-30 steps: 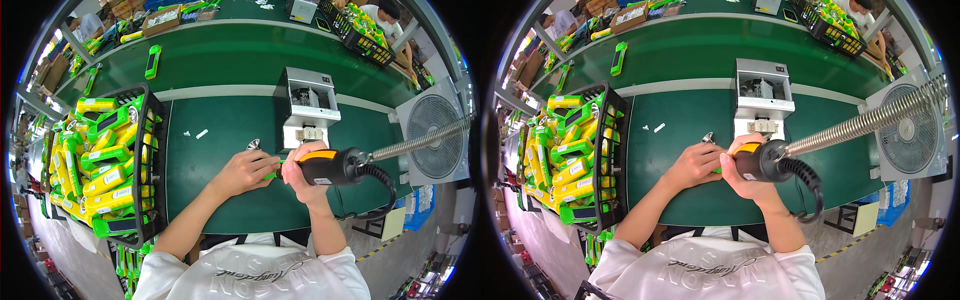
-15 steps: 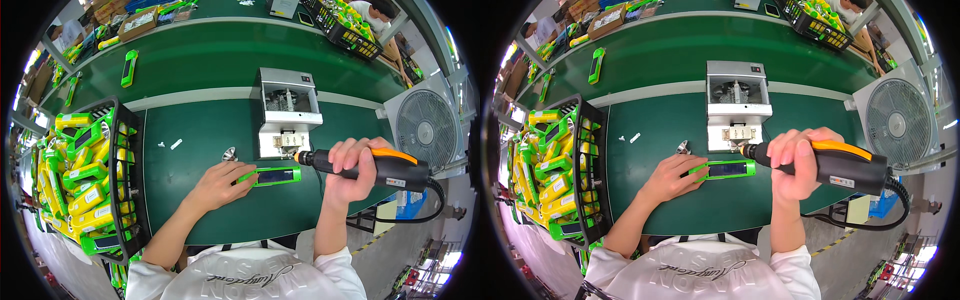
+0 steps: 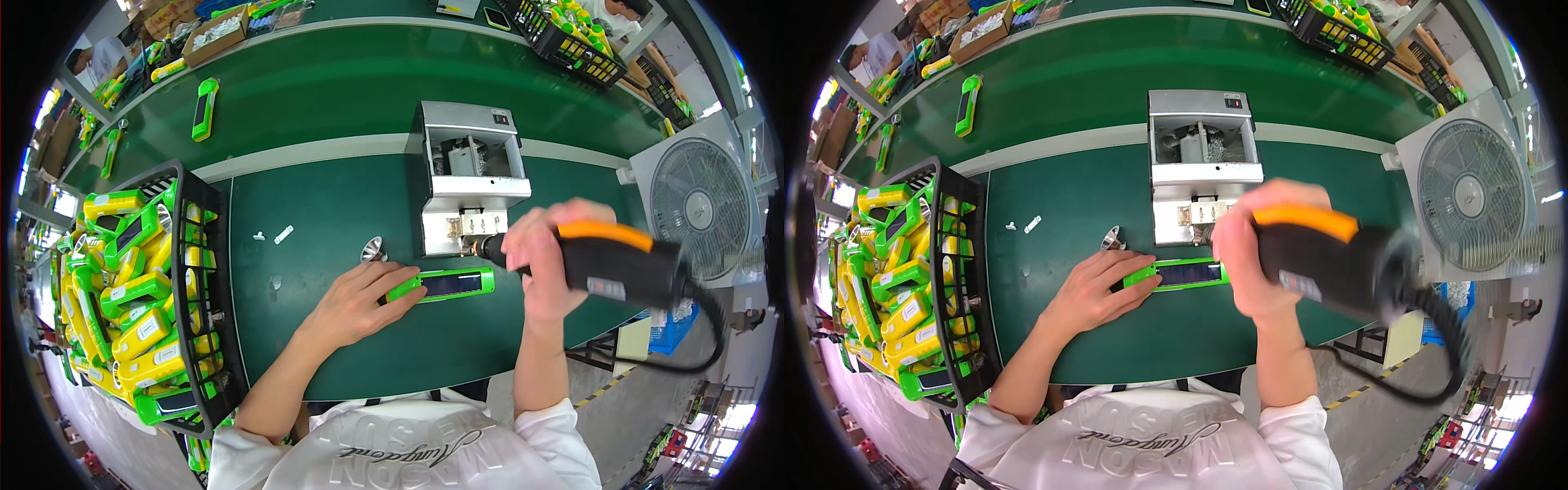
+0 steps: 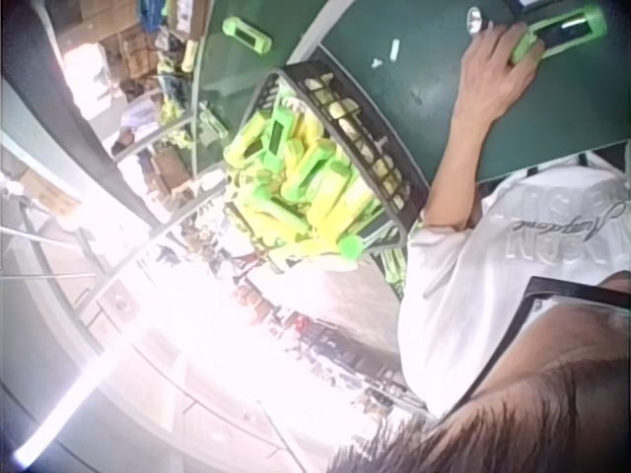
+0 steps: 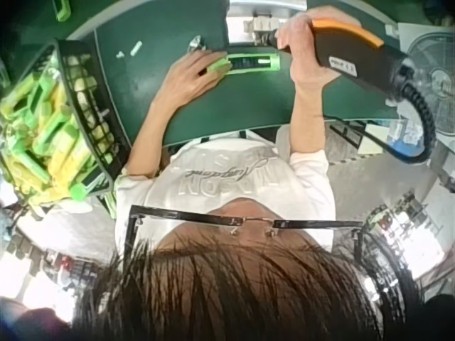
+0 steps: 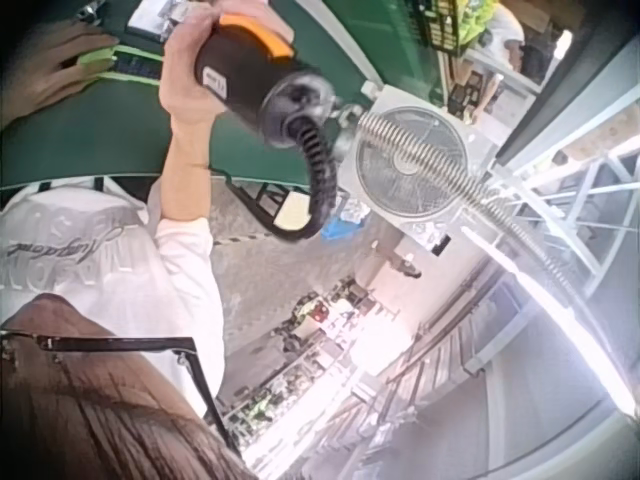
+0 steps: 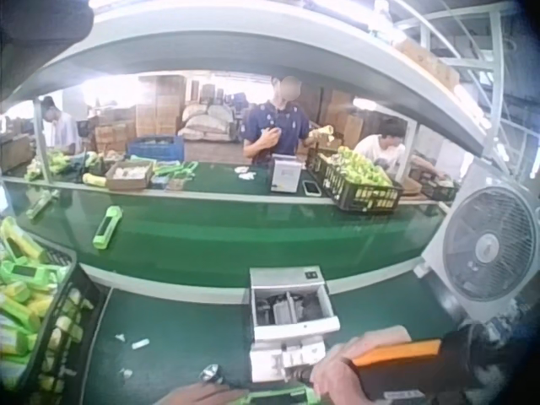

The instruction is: The person assembles flashlights by retrieving parts from a conveyor belt, driving screws into the flashlight bodies using an electric screwdriver and a screw feeder, and placing the assembled flashlights into a tray.

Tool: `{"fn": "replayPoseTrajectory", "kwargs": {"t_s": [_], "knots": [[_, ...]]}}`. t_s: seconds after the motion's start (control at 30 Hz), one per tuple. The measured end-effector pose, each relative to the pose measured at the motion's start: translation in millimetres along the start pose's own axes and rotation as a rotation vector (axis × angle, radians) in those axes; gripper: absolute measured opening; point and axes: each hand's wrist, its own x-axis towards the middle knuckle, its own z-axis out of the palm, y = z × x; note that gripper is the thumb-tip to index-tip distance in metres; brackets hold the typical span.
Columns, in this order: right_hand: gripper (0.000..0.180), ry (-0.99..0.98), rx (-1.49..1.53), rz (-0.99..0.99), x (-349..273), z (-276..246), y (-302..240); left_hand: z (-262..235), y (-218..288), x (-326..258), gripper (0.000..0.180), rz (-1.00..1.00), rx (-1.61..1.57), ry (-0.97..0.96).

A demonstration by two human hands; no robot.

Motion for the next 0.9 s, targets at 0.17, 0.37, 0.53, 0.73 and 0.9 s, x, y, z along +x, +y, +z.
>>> {"fn": "replayPoseTrajectory", "kwargs": {"t_s": [0.17,0.37,0.53,0.73,0.9], "knots": [[0.015,0.114,0.057,0.315,43.2,12.5,0.3,4.2,1.6,-1.1,0.033,-0.005,0.024,-0.008],[0.013,0.088,0.090,0.431,46.5,18.3,-8.2,3.5,4.7,-1.9,0.031,-0.035,0.031,0.011],[0.017,0.081,0.217,0.409,18.4,30.9,-15.4,2.7,6.6,-1.1,0.032,-0.034,0.021,0.007],[0.021,-0.005,0.252,0.420,3.7,45.3,-3.0,1.2,6.9,-0.2,0.030,-0.040,0.006,0.014],[0.021,0.017,0.254,0.423,-2.4,44.6,5.8,3.2,5.9,-1.5,0.031,-0.045,-0.002,0.006]]}}
